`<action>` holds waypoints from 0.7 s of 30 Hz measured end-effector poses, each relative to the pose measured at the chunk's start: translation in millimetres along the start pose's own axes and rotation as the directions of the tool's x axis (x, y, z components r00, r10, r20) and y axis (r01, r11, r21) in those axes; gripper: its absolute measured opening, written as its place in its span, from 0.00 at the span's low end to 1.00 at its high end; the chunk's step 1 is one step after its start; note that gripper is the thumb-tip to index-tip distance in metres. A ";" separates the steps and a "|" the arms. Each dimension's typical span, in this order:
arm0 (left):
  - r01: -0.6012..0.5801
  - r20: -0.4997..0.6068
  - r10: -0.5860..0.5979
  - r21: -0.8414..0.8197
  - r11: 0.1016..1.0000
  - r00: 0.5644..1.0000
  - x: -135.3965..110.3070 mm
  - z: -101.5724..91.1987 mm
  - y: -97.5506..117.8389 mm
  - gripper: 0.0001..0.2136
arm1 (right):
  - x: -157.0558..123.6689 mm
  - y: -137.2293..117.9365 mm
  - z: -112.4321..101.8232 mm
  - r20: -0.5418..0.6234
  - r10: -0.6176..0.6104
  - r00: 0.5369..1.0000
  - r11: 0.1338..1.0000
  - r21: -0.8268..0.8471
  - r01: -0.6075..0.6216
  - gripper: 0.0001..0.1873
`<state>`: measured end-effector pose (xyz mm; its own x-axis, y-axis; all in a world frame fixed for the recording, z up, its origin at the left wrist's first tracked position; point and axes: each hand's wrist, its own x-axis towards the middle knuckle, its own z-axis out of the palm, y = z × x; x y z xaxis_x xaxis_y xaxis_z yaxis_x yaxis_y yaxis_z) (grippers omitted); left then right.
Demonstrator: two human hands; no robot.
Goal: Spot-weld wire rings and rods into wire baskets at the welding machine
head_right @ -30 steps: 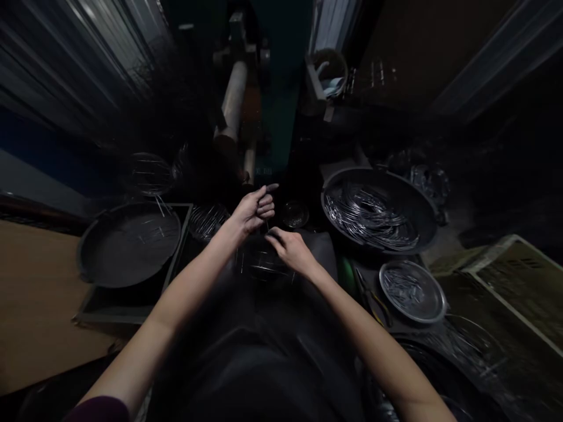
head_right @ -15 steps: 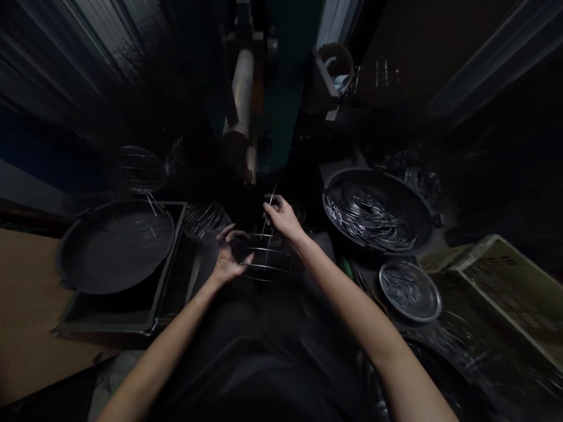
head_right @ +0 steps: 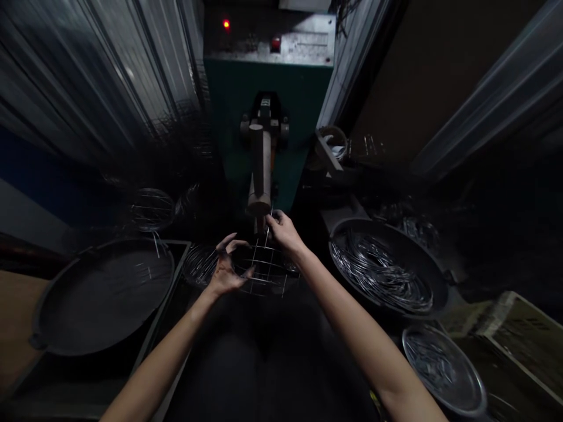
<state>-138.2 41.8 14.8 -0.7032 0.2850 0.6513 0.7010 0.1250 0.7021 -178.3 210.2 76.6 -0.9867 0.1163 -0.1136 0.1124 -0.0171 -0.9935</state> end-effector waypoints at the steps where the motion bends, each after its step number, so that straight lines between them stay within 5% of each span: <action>1: -0.001 -0.004 0.001 0.002 1.000 1.000 1.4 0.1 -2.0 0.39 | 1.5 0.3 0.4 -0.006 0.008 1.000 1.000 -0.001 -0.008 0.19; 21: 0.065 0.019 -0.065 -0.024 0.998 0.998 24.5 -7.7 -25.5 0.42 | 37.2 15.6 2.4 -0.065 -0.078 0.995 0.997 -0.018 0.077 0.21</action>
<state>-174.2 38.2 15.1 -0.7448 0.2945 0.5988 0.6506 0.1209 0.7498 -213.6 211.8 56.9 -0.9827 0.1819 -0.0360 0.0384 0.0095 -0.9992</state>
